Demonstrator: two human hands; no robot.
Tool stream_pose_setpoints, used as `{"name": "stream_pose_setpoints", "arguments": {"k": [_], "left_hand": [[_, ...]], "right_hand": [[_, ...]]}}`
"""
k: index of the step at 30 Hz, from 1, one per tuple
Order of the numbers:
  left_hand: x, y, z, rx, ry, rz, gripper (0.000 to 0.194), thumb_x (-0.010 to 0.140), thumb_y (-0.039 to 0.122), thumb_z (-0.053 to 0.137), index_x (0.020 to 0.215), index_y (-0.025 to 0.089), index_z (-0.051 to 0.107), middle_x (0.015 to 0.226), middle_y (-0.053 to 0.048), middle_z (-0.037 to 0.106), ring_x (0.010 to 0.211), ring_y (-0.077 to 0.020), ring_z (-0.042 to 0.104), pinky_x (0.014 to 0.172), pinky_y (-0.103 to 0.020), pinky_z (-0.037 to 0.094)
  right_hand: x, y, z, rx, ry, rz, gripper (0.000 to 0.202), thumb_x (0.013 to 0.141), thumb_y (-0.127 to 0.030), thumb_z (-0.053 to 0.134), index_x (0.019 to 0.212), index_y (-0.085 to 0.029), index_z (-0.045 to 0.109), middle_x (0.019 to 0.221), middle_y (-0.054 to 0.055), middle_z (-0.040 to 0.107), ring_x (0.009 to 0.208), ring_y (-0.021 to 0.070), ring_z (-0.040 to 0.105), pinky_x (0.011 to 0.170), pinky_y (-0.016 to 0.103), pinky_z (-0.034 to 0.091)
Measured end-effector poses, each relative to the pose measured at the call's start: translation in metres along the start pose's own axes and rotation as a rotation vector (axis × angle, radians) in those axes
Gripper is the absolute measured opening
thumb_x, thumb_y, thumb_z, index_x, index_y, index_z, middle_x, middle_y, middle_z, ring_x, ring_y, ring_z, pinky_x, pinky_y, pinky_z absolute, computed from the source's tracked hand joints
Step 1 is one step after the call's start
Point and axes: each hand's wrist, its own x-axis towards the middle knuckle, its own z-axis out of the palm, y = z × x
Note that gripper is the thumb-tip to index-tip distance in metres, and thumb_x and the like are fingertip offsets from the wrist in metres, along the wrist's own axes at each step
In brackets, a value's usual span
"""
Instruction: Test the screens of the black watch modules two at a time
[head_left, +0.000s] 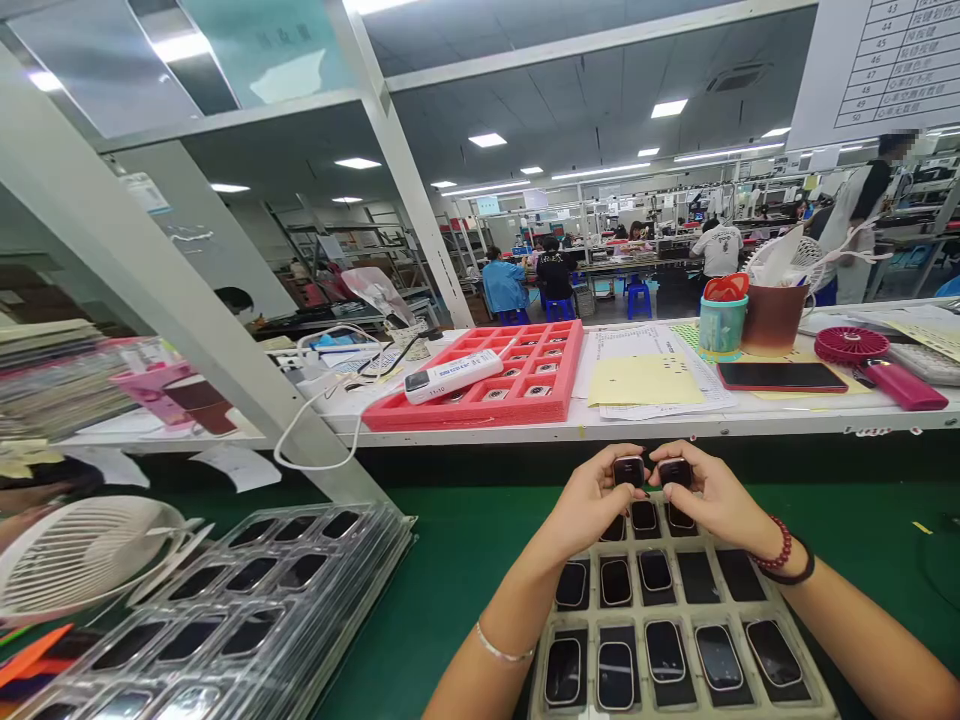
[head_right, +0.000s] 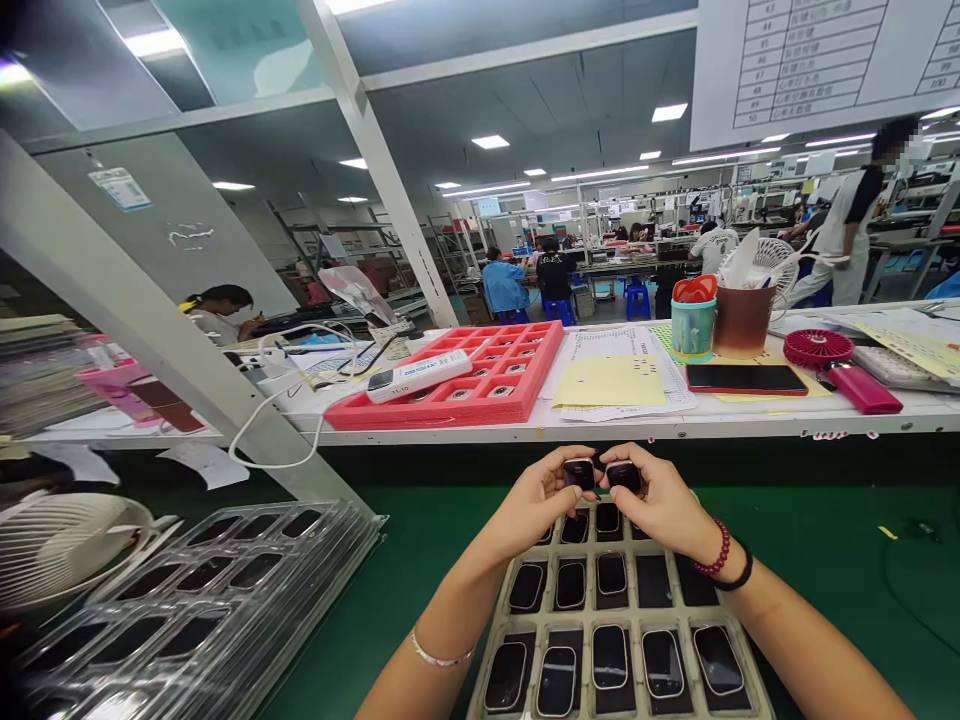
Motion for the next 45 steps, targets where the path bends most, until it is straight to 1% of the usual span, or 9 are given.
{"name": "stream_pose_setpoints", "arguments": {"k": [11, 14, 17, 20, 23, 28, 32, 37, 45], "left_hand": [[-0.0006, -0.0009, -0.001, 0.0, 0.002, 0.002, 0.043, 0.075, 0.015, 0.054, 0.118, 0.015, 0.051, 0.102, -0.011, 0.064, 0.083, -0.019, 0.064, 0.058, -0.021, 0.046], [-0.0002, -0.0017, -0.0013, -0.006, 0.006, 0.015, 0.04, 0.078, 0.02, 0.056, 0.118, 0.014, 0.051, 0.101, -0.011, 0.064, 0.082, -0.0186, 0.064, 0.057, -0.021, 0.046], [0.0005, -0.0025, -0.0018, 0.007, 0.035, 0.036, 0.033, 0.083, 0.03, 0.054, 0.111, 0.012, 0.054, 0.094, -0.011, 0.064, 0.072, -0.0162, 0.063, 0.052, -0.019, 0.043], [0.0002, -0.0015, -0.0014, 0.03, 0.062, 0.045, 0.03, 0.082, 0.03, 0.056, 0.106, 0.011, 0.056, 0.091, -0.01, 0.065, 0.066, -0.0145, 0.062, 0.049, -0.019, 0.04], [-0.001, 0.0006, -0.0005, 0.043, 0.065, 0.049, 0.034, 0.076, 0.024, 0.062, 0.108, 0.012, 0.056, 0.095, -0.01, 0.065, 0.072, -0.0154, 0.063, 0.053, -0.019, 0.043], [-0.0014, 0.0015, -0.0006, 0.033, 0.068, 0.032, 0.031, 0.082, 0.032, 0.057, 0.105, 0.011, 0.058, 0.089, -0.009, 0.065, 0.066, -0.0145, 0.062, 0.048, -0.018, 0.04], [-0.0014, 0.0011, -0.001, 0.01, 0.014, 0.045, 0.041, 0.077, 0.022, 0.059, 0.117, 0.013, 0.053, 0.101, -0.012, 0.063, 0.081, -0.019, 0.064, 0.055, -0.02, 0.046], [-0.0012, -0.0008, -0.0004, 0.003, 0.014, 0.041, 0.04, 0.08, 0.02, 0.053, 0.119, 0.013, 0.053, 0.099, -0.012, 0.062, 0.081, -0.0196, 0.064, 0.055, -0.02, 0.047], [-0.0018, -0.0002, -0.0003, -0.001, 0.022, 0.021, 0.048, 0.073, 0.01, 0.054, 0.12, 0.016, 0.052, 0.105, -0.01, 0.062, 0.086, -0.0204, 0.064, 0.058, -0.02, 0.049]], "right_hand": [[-0.0009, -0.0026, 0.0002, -0.023, -0.03, -0.004, 0.036, 0.077, -0.011, 0.051, 0.112, -0.018, 0.052, 0.092, 0.004, 0.061, 0.087, 0.0202, 0.06, 0.074, 0.03, 0.051], [-0.0013, -0.0028, 0.0, -0.032, -0.034, -0.01, 0.035, 0.078, -0.011, 0.05, 0.113, -0.018, 0.052, 0.094, 0.005, 0.061, 0.089, 0.0206, 0.06, 0.074, 0.03, 0.051], [-0.0019, -0.0031, 0.0002, -0.042, -0.04, -0.01, 0.034, 0.079, -0.011, 0.05, 0.113, -0.018, 0.051, 0.095, 0.005, 0.062, 0.09, 0.0206, 0.06, 0.075, 0.03, 0.051], [-0.0025, -0.0038, 0.0008, -0.056, -0.042, -0.003, 0.034, 0.08, -0.011, 0.05, 0.113, -0.019, 0.052, 0.096, 0.005, 0.063, 0.089, 0.0207, 0.061, 0.073, 0.029, 0.051], [-0.0025, -0.0047, 0.0013, -0.066, -0.04, -0.002, 0.034, 0.08, -0.011, 0.05, 0.113, -0.019, 0.052, 0.096, 0.005, 0.063, 0.088, 0.0203, 0.061, 0.071, 0.029, 0.051], [-0.0021, -0.0062, 0.0011, -0.084, -0.045, -0.004, 0.034, 0.08, -0.011, 0.049, 0.112, -0.019, 0.052, 0.094, 0.004, 0.062, 0.08, 0.018, 0.06, 0.064, 0.026, 0.049], [-0.0021, -0.0051, 0.0006, -0.063, -0.039, -0.006, 0.034, 0.08, -0.012, 0.05, 0.113, -0.018, 0.052, 0.095, 0.005, 0.062, 0.087, 0.0195, 0.06, 0.069, 0.027, 0.05], [-0.0022, -0.0031, 0.0001, -0.05, -0.017, -0.025, 0.028, 0.083, -0.013, 0.048, 0.111, -0.017, 0.052, 0.09, 0.005, 0.063, 0.084, 0.0182, 0.061, 0.076, 0.03, 0.049], [-0.0018, -0.0048, 0.0, -0.054, -0.032, 0.003, 0.034, 0.079, -0.011, 0.05, 0.112, -0.018, 0.052, 0.092, 0.005, 0.064, 0.085, 0.0194, 0.061, 0.067, 0.027, 0.05]]}}
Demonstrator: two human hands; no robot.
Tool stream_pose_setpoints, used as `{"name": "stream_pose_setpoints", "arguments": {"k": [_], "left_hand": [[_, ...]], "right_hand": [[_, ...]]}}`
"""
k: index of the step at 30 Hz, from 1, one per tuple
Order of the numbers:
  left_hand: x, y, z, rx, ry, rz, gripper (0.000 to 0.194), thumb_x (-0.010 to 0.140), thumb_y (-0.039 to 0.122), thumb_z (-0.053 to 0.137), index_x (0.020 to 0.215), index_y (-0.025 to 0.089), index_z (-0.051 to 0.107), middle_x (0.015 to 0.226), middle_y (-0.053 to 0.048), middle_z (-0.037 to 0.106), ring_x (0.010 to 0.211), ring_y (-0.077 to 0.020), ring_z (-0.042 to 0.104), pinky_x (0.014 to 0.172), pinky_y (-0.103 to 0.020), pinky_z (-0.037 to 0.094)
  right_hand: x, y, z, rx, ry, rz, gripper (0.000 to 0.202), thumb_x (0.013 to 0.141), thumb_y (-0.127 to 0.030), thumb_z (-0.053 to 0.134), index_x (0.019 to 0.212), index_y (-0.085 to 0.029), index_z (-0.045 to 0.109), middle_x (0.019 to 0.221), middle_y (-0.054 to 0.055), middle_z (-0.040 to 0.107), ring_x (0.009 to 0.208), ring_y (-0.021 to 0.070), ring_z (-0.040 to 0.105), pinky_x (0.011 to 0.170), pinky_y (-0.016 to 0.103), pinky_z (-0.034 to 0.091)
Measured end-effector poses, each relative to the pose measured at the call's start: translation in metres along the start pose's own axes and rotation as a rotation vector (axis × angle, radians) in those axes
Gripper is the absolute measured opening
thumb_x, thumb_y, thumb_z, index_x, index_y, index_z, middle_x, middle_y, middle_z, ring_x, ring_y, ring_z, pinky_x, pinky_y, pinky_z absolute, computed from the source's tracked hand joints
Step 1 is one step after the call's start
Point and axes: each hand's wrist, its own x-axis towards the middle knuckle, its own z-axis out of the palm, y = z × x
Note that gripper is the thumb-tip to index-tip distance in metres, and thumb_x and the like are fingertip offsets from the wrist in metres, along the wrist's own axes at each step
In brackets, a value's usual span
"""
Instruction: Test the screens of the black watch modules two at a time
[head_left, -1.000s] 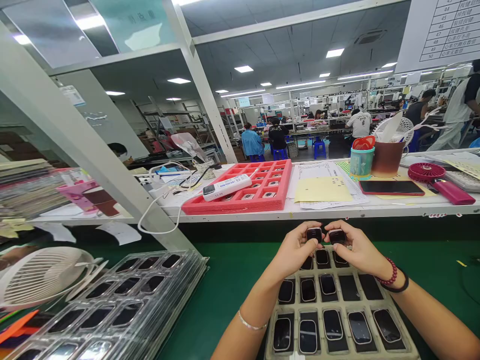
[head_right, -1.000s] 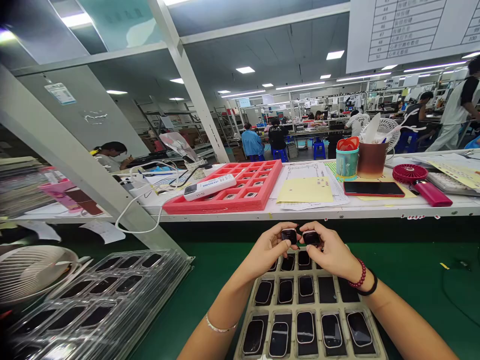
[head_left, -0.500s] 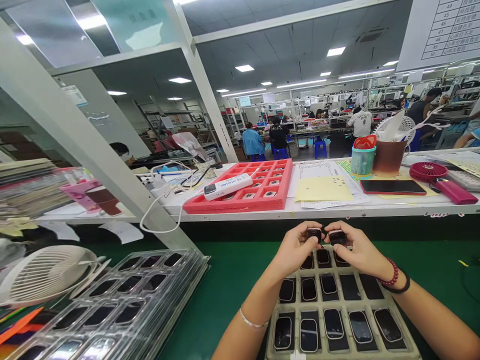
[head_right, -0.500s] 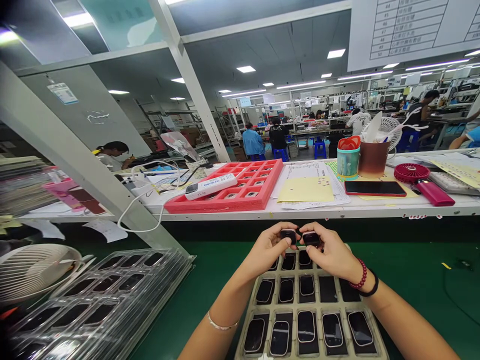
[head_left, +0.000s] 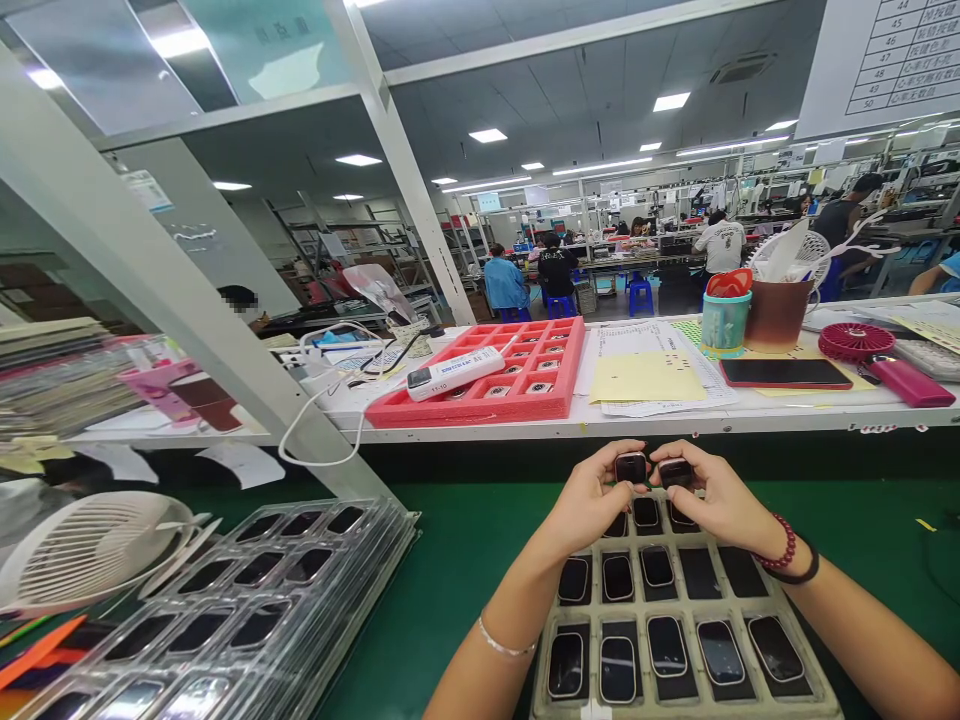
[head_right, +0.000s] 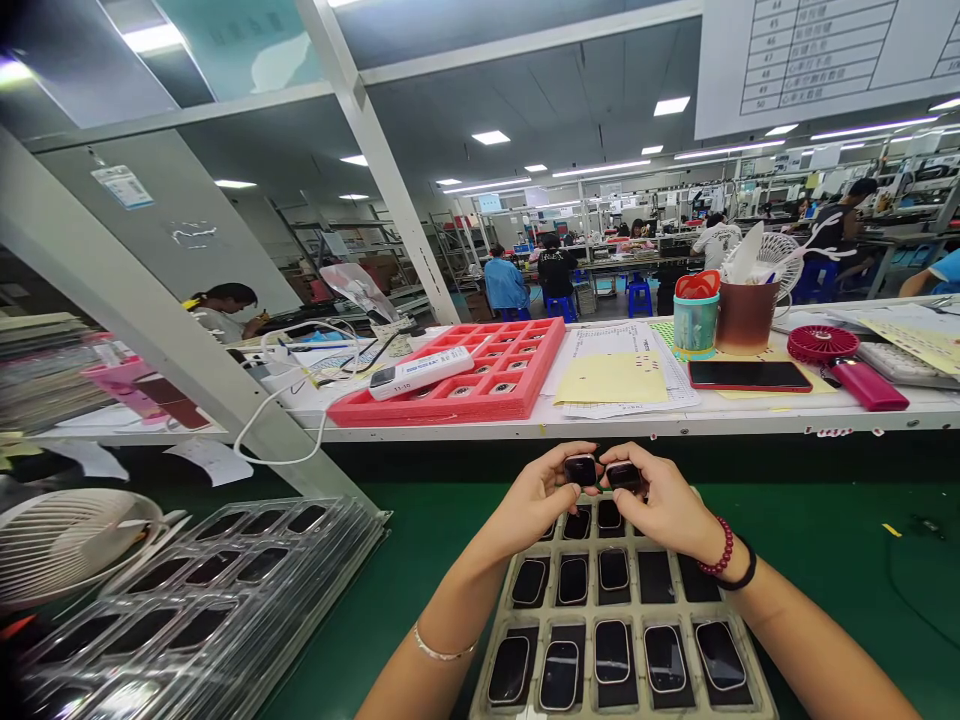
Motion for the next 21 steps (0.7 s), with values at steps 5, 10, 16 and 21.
{"name": "stream_pose_setpoints", "arguments": {"k": [5, 10, 16, 21], "left_hand": [[0.002, -0.003, -0.001, 0.007, 0.005, 0.013, 0.042, 0.079, 0.019, 0.052, 0.12, 0.013, 0.053, 0.099, -0.011, 0.062, 0.08, -0.0193, 0.065, 0.054, -0.02, 0.047], [0.001, -0.001, 0.001, -0.021, 0.031, -0.018, 0.053, 0.069, 0.009, 0.053, 0.121, 0.017, 0.048, 0.103, -0.01, 0.062, 0.084, -0.019, 0.064, 0.056, -0.019, 0.046], [0.005, 0.003, -0.003, -0.442, -0.035, -0.094, 0.061, 0.057, 0.007, 0.067, 0.113, 0.017, 0.046, 0.098, -0.008, 0.061, 0.065, -0.011, 0.06, 0.044, -0.013, 0.038], [-0.02, 0.011, -0.001, -0.825, -0.418, -0.076, 0.058, 0.063, 0.026, 0.076, 0.116, 0.018, 0.052, 0.081, -0.005, 0.063, 0.037, -0.0047, 0.048, 0.031, -0.011, 0.029]], "right_hand": [[0.0, -0.001, 0.0, -0.013, 0.002, -0.001, 0.035, 0.078, -0.011, 0.05, 0.112, -0.018, 0.052, 0.091, 0.005, 0.063, 0.084, 0.0195, 0.061, 0.066, 0.027, 0.05], [-0.001, -0.002, 0.0, -0.006, 0.0, 0.004, 0.035, 0.078, -0.011, 0.05, 0.112, -0.019, 0.053, 0.091, 0.004, 0.062, 0.083, 0.0188, 0.06, 0.065, 0.027, 0.049], [0.001, 0.0, -0.003, 0.276, -0.039, 0.085, 0.032, 0.08, -0.018, 0.055, 0.111, -0.018, 0.051, 0.091, 0.005, 0.06, 0.066, 0.014, 0.055, 0.054, 0.023, 0.047], [-0.001, 0.002, -0.01, 0.683, -0.029, 0.194, 0.036, 0.084, -0.029, 0.06, 0.118, -0.021, 0.05, 0.103, 0.009, 0.059, 0.062, 0.0125, 0.053, 0.05, 0.022, 0.047]]}}
